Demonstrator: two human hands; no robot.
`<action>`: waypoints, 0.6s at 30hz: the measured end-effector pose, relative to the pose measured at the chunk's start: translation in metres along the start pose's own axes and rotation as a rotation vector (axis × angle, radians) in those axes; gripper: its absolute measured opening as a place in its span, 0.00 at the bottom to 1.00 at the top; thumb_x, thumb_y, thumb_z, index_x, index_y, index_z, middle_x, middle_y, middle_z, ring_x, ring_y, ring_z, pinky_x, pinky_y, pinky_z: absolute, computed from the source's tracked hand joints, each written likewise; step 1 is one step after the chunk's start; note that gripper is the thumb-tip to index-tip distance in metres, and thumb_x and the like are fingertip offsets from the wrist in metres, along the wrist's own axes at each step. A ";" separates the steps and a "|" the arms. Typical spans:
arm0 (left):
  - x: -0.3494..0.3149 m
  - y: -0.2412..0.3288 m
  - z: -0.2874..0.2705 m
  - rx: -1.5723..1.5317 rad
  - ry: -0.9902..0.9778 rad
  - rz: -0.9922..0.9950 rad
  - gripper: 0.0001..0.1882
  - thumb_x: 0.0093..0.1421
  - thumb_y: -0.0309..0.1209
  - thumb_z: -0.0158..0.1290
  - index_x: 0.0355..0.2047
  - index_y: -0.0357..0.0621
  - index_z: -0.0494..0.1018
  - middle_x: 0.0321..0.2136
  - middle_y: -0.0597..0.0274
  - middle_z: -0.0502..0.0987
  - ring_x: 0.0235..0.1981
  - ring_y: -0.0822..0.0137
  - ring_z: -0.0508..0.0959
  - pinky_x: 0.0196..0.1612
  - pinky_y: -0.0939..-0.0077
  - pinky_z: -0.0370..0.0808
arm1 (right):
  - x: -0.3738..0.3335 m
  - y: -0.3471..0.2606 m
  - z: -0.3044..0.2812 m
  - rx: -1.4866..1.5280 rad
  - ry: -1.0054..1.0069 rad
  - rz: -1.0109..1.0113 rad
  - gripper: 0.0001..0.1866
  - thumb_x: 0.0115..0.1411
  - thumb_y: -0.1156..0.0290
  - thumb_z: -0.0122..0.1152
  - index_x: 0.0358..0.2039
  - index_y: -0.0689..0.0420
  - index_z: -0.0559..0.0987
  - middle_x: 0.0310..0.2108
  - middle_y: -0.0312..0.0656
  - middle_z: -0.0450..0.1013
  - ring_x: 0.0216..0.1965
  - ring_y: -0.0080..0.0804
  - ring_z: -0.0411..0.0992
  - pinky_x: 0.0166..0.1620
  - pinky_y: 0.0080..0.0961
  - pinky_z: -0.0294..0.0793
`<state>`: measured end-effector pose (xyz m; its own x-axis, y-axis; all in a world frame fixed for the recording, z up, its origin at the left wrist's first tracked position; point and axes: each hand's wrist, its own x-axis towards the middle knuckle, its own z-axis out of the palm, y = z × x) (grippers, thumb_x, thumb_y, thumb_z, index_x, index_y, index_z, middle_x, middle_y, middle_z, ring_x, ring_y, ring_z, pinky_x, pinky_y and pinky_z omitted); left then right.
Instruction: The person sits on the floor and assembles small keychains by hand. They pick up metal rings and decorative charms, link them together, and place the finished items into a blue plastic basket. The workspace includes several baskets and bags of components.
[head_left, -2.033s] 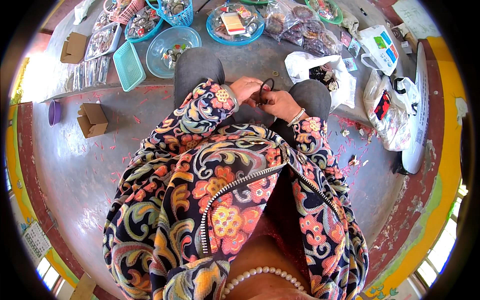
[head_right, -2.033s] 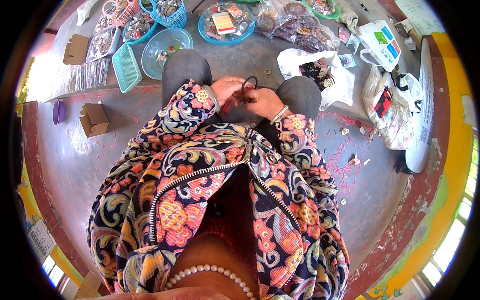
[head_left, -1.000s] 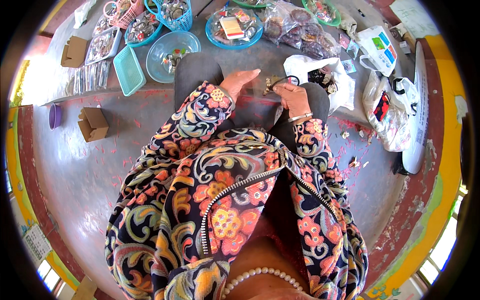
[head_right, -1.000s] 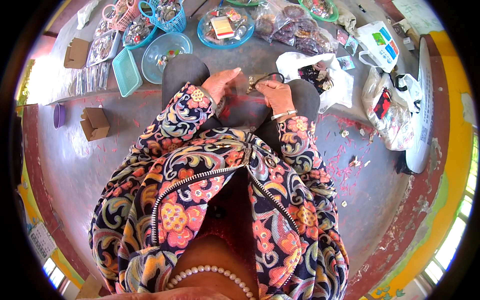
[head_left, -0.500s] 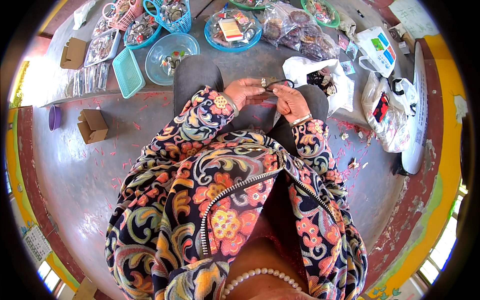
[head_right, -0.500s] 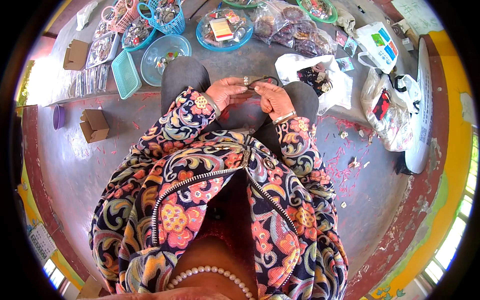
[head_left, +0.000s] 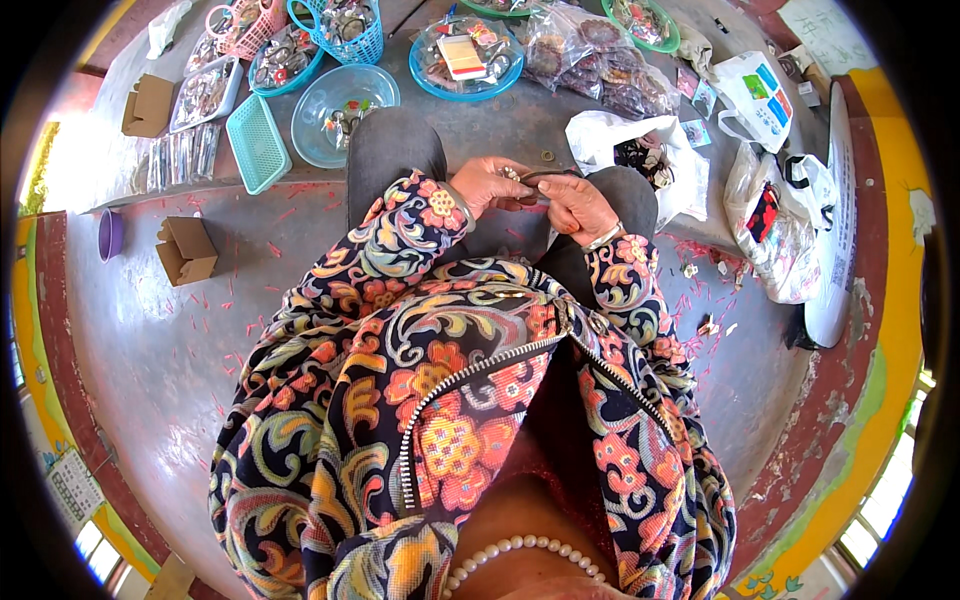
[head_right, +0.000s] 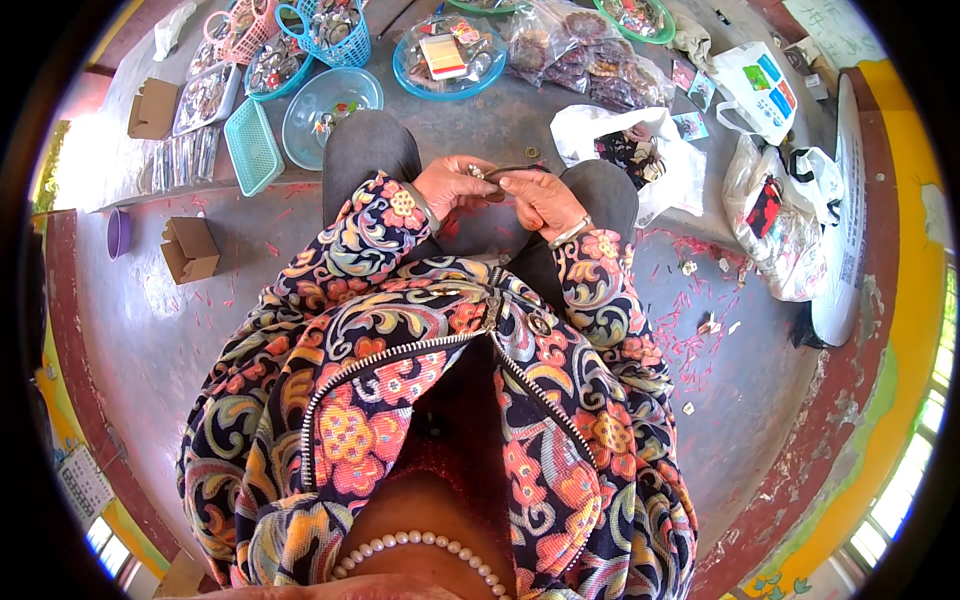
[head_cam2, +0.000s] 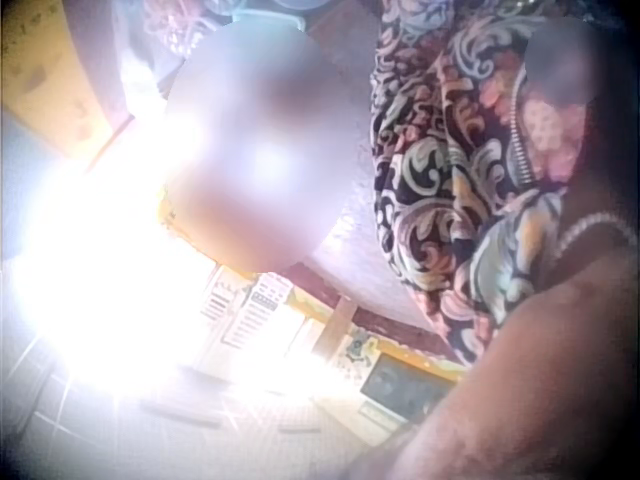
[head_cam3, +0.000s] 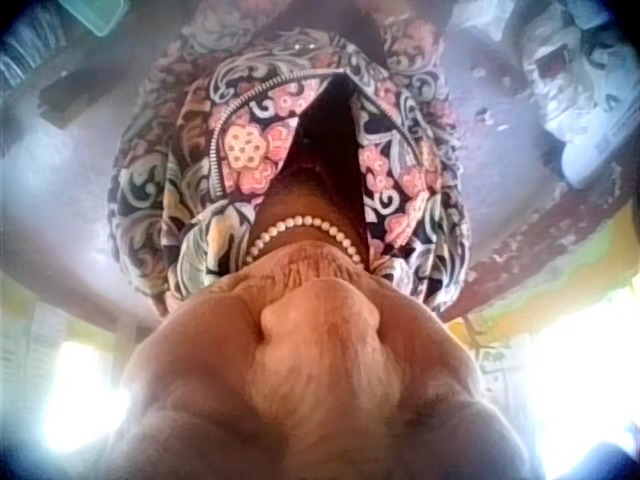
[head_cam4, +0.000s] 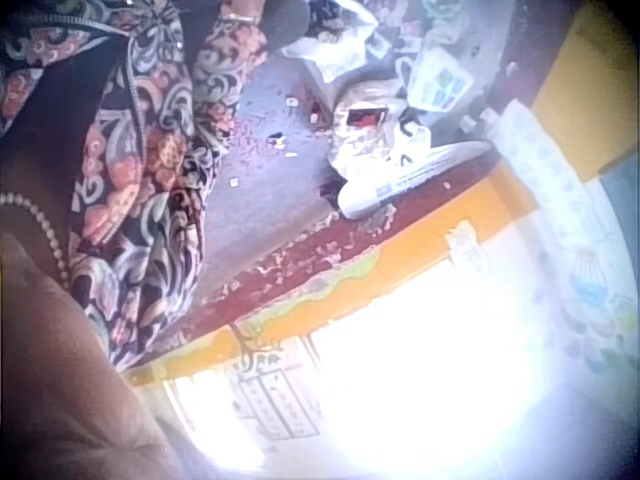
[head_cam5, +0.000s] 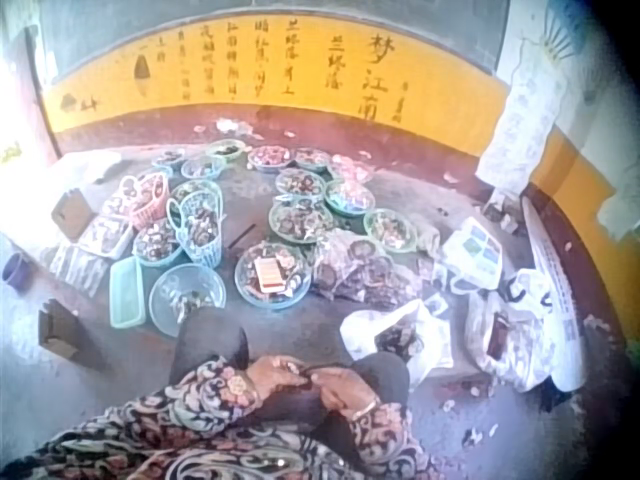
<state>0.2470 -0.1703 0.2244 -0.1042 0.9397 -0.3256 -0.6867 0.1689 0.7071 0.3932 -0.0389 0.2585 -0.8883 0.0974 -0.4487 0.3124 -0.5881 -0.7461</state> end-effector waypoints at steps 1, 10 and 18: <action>0.000 0.000 0.000 -0.002 -0.004 0.000 0.14 0.48 0.21 0.54 0.37 0.35 0.71 0.32 0.59 0.76 0.32 0.69 0.76 0.36 0.78 0.73 | 0.000 0.000 0.000 0.004 -0.010 0.001 0.11 0.57 0.67 0.52 0.38 0.59 0.75 0.06 0.27 0.58 0.06 0.13 0.51 0.11 0.14 0.45; -0.007 0.009 0.011 -0.075 0.020 -0.029 0.18 0.49 0.23 0.54 0.42 0.38 0.69 0.32 0.61 0.76 0.33 0.69 0.76 0.36 0.78 0.73 | -0.002 -0.005 0.008 0.017 -0.092 0.028 0.13 0.58 0.66 0.50 0.42 0.57 0.73 0.06 0.26 0.56 0.06 0.13 0.50 0.11 0.14 0.45; -0.004 0.008 0.007 -0.116 0.073 -0.064 0.16 0.51 0.26 0.53 0.41 0.39 0.69 0.33 0.60 0.75 0.35 0.67 0.76 0.39 0.74 0.72 | 0.001 0.000 0.001 -0.092 0.043 -0.018 0.13 0.57 0.64 0.52 0.40 0.57 0.74 0.07 0.27 0.57 0.06 0.14 0.51 0.12 0.14 0.47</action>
<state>0.2468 -0.1709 0.2354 -0.1065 0.9031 -0.4160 -0.7720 0.1886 0.6071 0.3920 -0.0400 0.2582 -0.8795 0.1430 -0.4540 0.3279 -0.5094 -0.7956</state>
